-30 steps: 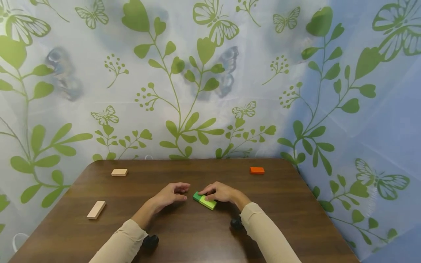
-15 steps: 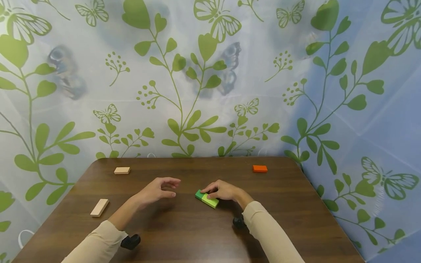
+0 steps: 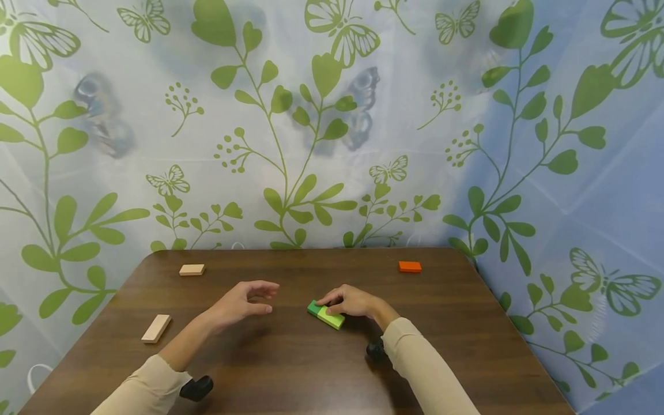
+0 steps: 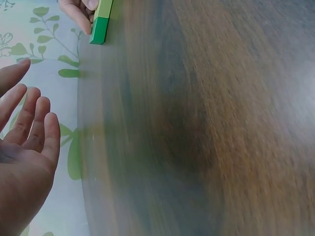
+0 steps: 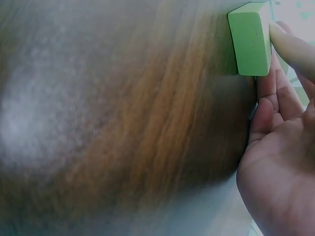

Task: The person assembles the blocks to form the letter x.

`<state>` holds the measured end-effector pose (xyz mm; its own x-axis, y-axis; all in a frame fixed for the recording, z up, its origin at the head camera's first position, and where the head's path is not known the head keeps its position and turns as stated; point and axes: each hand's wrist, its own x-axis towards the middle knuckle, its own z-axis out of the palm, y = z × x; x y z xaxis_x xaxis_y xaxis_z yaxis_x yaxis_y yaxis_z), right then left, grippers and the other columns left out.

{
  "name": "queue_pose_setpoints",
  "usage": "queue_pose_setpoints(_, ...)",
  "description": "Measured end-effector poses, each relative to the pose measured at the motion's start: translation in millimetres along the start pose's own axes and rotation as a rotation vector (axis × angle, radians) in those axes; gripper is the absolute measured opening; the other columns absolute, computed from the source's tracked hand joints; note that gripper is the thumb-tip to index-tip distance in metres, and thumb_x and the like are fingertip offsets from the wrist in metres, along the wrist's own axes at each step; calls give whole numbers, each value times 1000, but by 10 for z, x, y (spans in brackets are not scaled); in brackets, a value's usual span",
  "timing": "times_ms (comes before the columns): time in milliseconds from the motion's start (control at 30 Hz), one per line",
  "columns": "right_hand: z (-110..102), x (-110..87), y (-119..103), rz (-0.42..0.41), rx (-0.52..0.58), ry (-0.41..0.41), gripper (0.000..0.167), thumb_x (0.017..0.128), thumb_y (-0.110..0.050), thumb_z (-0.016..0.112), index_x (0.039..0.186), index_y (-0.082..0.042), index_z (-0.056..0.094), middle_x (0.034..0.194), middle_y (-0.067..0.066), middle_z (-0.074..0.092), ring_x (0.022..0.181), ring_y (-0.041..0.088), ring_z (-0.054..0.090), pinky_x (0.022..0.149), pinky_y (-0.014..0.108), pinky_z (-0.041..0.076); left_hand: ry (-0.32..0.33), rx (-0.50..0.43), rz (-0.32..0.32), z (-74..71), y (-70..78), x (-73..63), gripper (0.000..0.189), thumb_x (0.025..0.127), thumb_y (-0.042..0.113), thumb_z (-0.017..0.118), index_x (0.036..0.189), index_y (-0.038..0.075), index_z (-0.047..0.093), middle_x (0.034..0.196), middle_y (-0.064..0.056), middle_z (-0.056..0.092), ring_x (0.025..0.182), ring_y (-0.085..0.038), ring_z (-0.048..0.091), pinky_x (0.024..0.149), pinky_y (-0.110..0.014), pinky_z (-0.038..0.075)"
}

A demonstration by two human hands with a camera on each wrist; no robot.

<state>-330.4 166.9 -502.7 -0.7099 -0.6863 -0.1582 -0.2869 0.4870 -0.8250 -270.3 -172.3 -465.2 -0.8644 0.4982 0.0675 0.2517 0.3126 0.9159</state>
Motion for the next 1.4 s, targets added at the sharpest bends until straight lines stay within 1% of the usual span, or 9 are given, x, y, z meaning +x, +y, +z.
queue_pose_setpoints(267, 5, -13, -8, 14, 0, 2, 32, 99, -13, 71, 130, -19, 75, 132, 1, 65, 111, 19, 57, 95, 41, 48, 19, -18, -18, -95, -13, -145, 45, 97, 7, 74, 139, 1, 61, 137, -25, 58, 128, -46, 52, 99, -46, 50)
queue_pose_setpoints(433, 5, -20, -16, 18, 2, 15, 32, 99, -13, 72, 130, -19, 75, 132, 1, 65, 112, 19, 58, 96, 41, 48, 49, 18, -14, -138, -49, -243, 45, 97, 9, 74, 139, 2, 62, 135, -24, 60, 126, -45, 53, 96, -44, 50)
queue_pose_setpoints(533, 2, -24, -25, 25, -1, 15, 32, 99, -13, 72, 130, -20, 75, 132, 1, 65, 111, 19, 58, 95, 41, 48, 74, 37, -20, -163, -80, -311, 45, 96, 9, 75, 139, 4, 62, 135, -23, 60, 126, -43, 54, 95, -41, 51)
queue_pose_setpoints(733, 3, -14, -14, 28, 2, 20, 31, 99, -13, 72, 129, -20, 76, 132, 0, 66, 113, 19, 58, 97, 42, 48, 155, -5, -46, -270, -114, -478, 47, 95, 8, 76, 139, 2, 61, 140, -24, 57, 129, -46, 51, 95, -40, 50)
queue_pose_setpoints(900, 9, -9, -2, 24, 0, 20, 30, 98, -13, 72, 128, -20, 76, 130, -1, 66, 112, 19, 58, 96, 42, 48, 229, 16, -58, -391, -144, -658, 48, 94, 10, 77, 138, 0, 61, 139, -24, 58, 128, -44, 53, 95, -39, 51)
queue_pose_setpoints(967, 8, -6, -8, 21, 0, 21, 30, 98, -13, 73, 127, -20, 77, 130, 0, 67, 111, 19, 58, 95, 42, 49, 252, 52, -57, -458, -141, -742, 49, 95, 12, 77, 139, 0, 60, 138, -22, 58, 129, -42, 53, 96, -42, 50)
queue_pose_setpoints(1233, 8, 5, 8, 17, -27, 17, 31, 99, -15, 73, 129, -20, 76, 134, 2, 65, 116, 21, 58, 98, 45, 49, 362, 122, -137, -699, -167, -1107, 59, 95, 24, 78, 146, 5, 55, 142, -18, 56, 133, -38, 49, 100, -56, 44)
queue_pose_setpoints(1300, 9, 9, 3, 18, -35, 16, 31, 99, -17, 73, 129, -20, 76, 135, 2, 64, 117, 21, 58, 98, 44, 49, 393, 153, -142, -748, -209, -1202, 60, 95, 24, 78, 147, 3, 54, 143, -19, 56, 133, -37, 50, 101, -52, 45)
queue_pose_setpoints(1400, 21, 5, 7, 14, -30, 16, 31, 99, -19, 73, 130, -21, 75, 135, 3, 64, 118, 22, 58, 98, 44, 49, 442, 228, -159, -817, -284, -1321, 62, 95, 22, 78, 147, 0, 52, 143, -22, 56, 130, -37, 51, 100, -40, 46)
